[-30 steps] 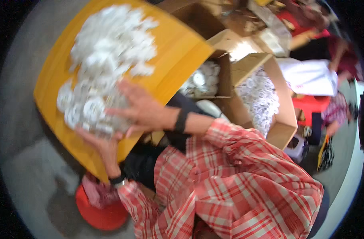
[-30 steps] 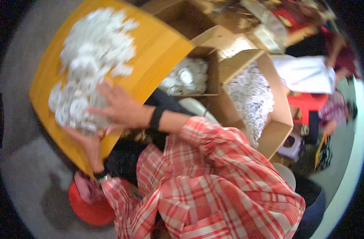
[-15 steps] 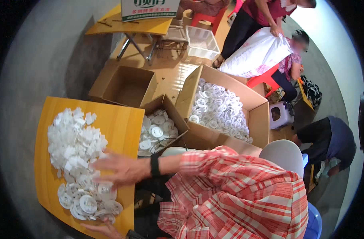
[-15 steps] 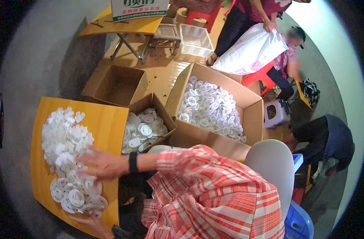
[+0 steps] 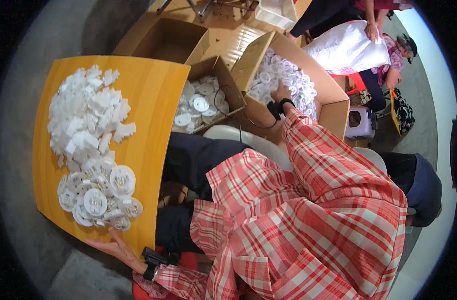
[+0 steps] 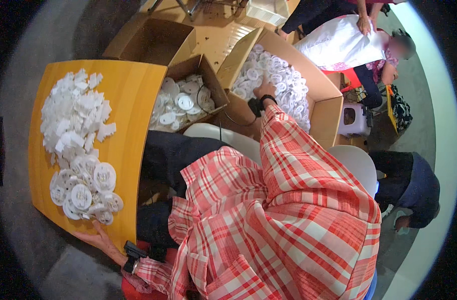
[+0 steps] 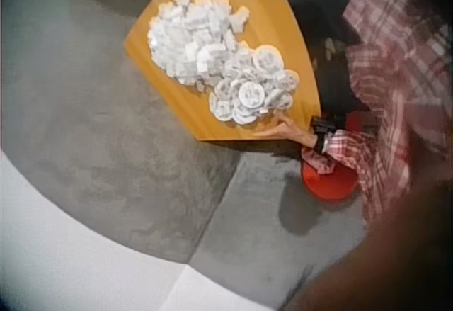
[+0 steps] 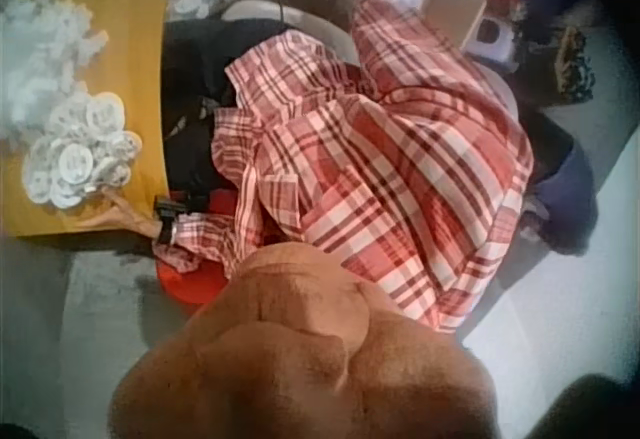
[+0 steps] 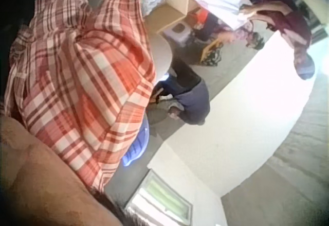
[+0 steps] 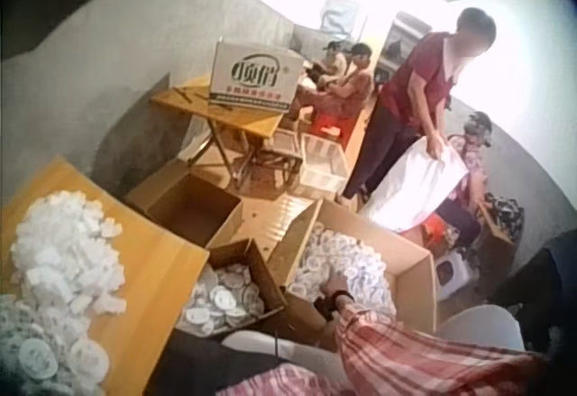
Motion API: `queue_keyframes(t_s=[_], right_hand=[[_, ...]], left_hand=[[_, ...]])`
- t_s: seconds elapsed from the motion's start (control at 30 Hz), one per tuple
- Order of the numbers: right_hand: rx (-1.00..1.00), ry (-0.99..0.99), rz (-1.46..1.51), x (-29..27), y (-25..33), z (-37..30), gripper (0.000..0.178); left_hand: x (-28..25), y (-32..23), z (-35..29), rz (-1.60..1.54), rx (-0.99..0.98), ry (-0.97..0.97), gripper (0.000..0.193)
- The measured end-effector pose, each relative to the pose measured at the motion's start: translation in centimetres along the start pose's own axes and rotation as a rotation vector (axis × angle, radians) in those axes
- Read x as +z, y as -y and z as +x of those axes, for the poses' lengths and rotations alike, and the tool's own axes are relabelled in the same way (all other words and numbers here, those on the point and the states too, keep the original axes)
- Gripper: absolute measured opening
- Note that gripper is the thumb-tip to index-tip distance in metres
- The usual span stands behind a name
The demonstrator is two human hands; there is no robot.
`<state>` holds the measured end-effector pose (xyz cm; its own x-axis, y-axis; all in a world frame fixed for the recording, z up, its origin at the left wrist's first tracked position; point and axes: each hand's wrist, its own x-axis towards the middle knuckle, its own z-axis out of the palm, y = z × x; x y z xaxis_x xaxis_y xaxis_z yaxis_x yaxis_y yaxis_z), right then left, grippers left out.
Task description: Assembling and sorting small white plastic circular components into boxes.
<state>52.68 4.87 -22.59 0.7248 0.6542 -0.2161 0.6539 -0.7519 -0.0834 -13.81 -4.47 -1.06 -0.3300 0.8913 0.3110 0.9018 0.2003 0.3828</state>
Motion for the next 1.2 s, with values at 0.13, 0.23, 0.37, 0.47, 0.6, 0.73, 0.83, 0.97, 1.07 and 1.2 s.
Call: queue_keyframes(t_s=[0.13,0.23,0.37,0.47,0.6,0.73,0.83,0.97,1.07,1.2], right_hand=[[-0.704,1.021,0.793,9.3,-12.4,3.3,0.073],[-0.322,0.152,0.206,1.6,1.0,-0.9,0.072],[-0.429,0.592,-0.231,1.4,-1.9,0.2,0.06],[-0.243,0.145,0.165,0.0,-2.3,-0.7,0.059],[-0.512,0.538,0.154,5.5,-8.3,3.7,0.066],[-0.282,0.104,0.098,4.9,-3.8,1.9,0.063],[-0.329,0.087,0.014,1.6,-5.0,6.4,0.051],[-0.416,-0.088,0.149,-1.2,-0.1,10.1,0.03],[-0.669,-0.272,0.521,-9.1,11.1,1.8,0.028],[-1.07,-0.4,0.736,-12.9,22.1,-8.3,0.018]], left_hand=[[2.7,0.6,0.4,-0.146,-0.063,0.073,0.087],[-0.7,0.4,-0.8,-0.086,-0.087,0.025,0.086],[1.8,1.2,0.3,0.04,0.092,-0.012,0.087],[0.9,-1.1,0.9,-0.087,-0.02,0.069,0.091],[0.3,-1.3,0.7,-0.223,-0.142,0.087,0.091],[-0.1,-1.6,0.3,-0.214,-0.182,0.096,0.091],[0.6,-2.4,0.5,-0.215,-0.123,0.088,0.091],[0.2,-3.7,0.3,-0.241,-0.146,0.022,0.087],[0.6,-5.9,0.5,-0.155,-0.043,-0.058,0.074],[1.6,-9.5,0.8,0.017,0.159,-0.113,0.048]])
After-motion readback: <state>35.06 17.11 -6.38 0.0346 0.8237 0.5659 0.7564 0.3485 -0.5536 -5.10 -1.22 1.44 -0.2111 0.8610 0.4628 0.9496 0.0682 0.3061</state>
